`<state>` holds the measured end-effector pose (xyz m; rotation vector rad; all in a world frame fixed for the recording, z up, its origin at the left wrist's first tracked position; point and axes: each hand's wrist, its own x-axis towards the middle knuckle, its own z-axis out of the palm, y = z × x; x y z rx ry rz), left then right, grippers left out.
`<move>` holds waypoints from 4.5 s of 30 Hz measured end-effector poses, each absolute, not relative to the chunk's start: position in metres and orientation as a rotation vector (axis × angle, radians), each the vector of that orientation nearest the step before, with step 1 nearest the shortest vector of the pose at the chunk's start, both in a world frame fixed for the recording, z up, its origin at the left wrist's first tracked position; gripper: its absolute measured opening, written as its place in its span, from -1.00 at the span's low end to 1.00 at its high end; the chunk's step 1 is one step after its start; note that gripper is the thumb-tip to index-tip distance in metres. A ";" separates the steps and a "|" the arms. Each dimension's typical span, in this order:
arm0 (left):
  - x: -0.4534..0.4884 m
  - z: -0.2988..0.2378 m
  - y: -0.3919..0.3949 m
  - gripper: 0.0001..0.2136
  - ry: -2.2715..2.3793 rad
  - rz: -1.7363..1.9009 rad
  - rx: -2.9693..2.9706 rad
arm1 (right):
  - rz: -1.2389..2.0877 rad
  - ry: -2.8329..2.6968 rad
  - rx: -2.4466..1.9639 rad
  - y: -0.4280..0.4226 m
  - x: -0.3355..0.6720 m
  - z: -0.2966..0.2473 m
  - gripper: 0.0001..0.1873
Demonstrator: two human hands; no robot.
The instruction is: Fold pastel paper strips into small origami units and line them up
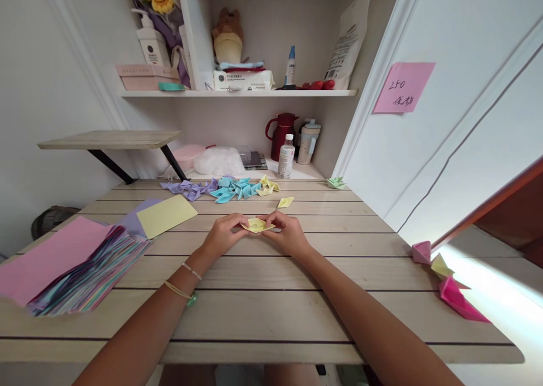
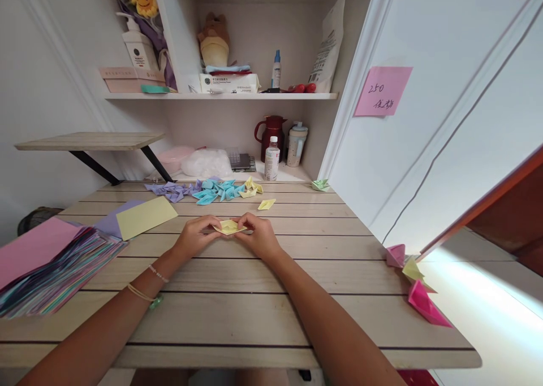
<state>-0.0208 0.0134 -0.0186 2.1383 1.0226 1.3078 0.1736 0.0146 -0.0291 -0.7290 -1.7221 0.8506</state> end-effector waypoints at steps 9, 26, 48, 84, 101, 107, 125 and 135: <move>-0.031 -0.019 0.016 -0.93 1.002 1.172 2.376 | 0.942 -1.770 -0.720 0.012 0.177 -0.023 -0.75; -0.020 -0.024 0.009 -0.87 1.043 0.949 2.343 | 1.220 -1.717 -1.029 0.014 0.173 -0.032 -0.61; -0.008 -0.026 0.009 -0.64 0.981 0.984 1.690 | 0.970 -1.788 -1.069 0.018 0.174 -0.033 -0.77; -0.008 -0.021 0.015 -0.65 0.973 1.088 1.425 | 1.218 -1.391 -0.974 0.014 0.168 -0.024 -0.58; -0.017 -0.021 0.022 -0.63 0.952 1.196 1.243 | 1.207 -1.372 -0.894 0.025 0.176 -0.035 -0.64; -0.022 -0.025 0.029 -0.68 0.913 1.231 1.207 | 1.131 -1.466 -0.915 0.029 0.178 -0.040 -0.65; -0.014 -0.031 0.027 -0.67 0.824 1.175 1.241 | 0.639 -1.819 -1.062 0.026 0.180 -0.036 -0.85; -0.024 -0.046 0.046 -0.62 0.984 1.412 1.076 | 0.525 -1.470 -1.217 0.051 0.197 -0.017 -0.76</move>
